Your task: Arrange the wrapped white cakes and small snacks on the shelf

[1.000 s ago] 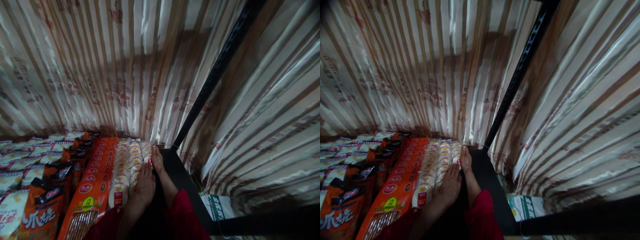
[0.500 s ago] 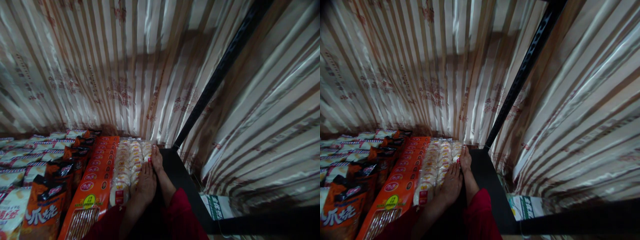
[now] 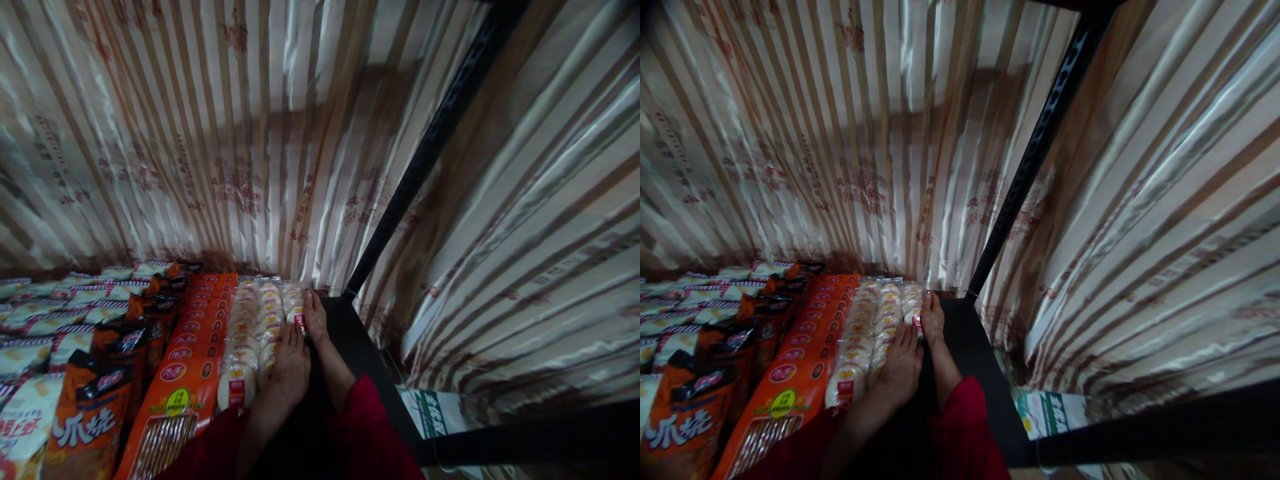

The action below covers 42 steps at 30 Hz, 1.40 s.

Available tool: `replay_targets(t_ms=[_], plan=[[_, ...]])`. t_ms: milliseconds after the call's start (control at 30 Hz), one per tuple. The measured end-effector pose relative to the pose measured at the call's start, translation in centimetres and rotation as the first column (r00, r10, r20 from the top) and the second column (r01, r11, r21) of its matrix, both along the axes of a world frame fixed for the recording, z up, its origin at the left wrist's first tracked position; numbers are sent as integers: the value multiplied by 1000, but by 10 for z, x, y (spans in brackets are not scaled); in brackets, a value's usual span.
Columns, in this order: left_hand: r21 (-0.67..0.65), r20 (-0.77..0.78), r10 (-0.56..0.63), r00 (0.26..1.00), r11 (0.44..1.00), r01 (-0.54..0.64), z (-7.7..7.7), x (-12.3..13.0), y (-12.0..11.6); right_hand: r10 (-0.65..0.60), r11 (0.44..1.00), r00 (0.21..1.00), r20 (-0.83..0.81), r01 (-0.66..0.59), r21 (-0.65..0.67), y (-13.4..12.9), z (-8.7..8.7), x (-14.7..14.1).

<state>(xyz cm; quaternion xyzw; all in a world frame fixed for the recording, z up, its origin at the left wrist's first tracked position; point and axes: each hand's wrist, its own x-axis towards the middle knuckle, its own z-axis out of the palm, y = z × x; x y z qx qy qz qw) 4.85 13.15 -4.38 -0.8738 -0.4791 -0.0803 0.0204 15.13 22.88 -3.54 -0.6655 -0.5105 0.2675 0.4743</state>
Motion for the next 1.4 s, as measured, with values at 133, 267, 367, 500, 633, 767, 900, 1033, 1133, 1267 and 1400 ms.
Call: replay_targets(t_ms=[133,267,367,500,633,767,900,1033,1133,1267,1400], plan=[[65,-37,8,999,998,-5,14,1,-1,-30,999,999,-25,31,21,-1,-1,0],[115,-84,17,996,993,-8,24,2,-4,-90,995,996,-22,91,34,-4,-5,4],[102,-71,23,997,995,-16,24,3,-5,-136,990,989,-50,138,36,-7,-9,10],[105,-23,29,999,994,-27,22,5,-9,-157,986,985,-74,161,51,-16,-12,15],[83,23,22,999,996,-24,22,7,-17,-192,978,980,-54,196,76,-30,-13,16],[92,105,32,994,995,-42,23,4,-29,-211,970,977,3,209,128,-46,-14,14],[134,170,21,985,990,-44,27,-2,-43,-199,967,978,57,186,173,-64,-10,9],[156,210,55,976,984,-89,37,-14,-54,-147,970,985,87,127,205,-75,4,-3],[197,252,71,965,973,-123,46,-28,-58,-98,970,990,103,71,234,-77,20,-16],[244,306,119,944,949,-199,56,-50,-61,-13,965,992,125,-21,260,-75,40,-39],[249,341,174,924,931,-267,54,-71,-66,86,961,980,182,-130,245,-76,48,-66]])
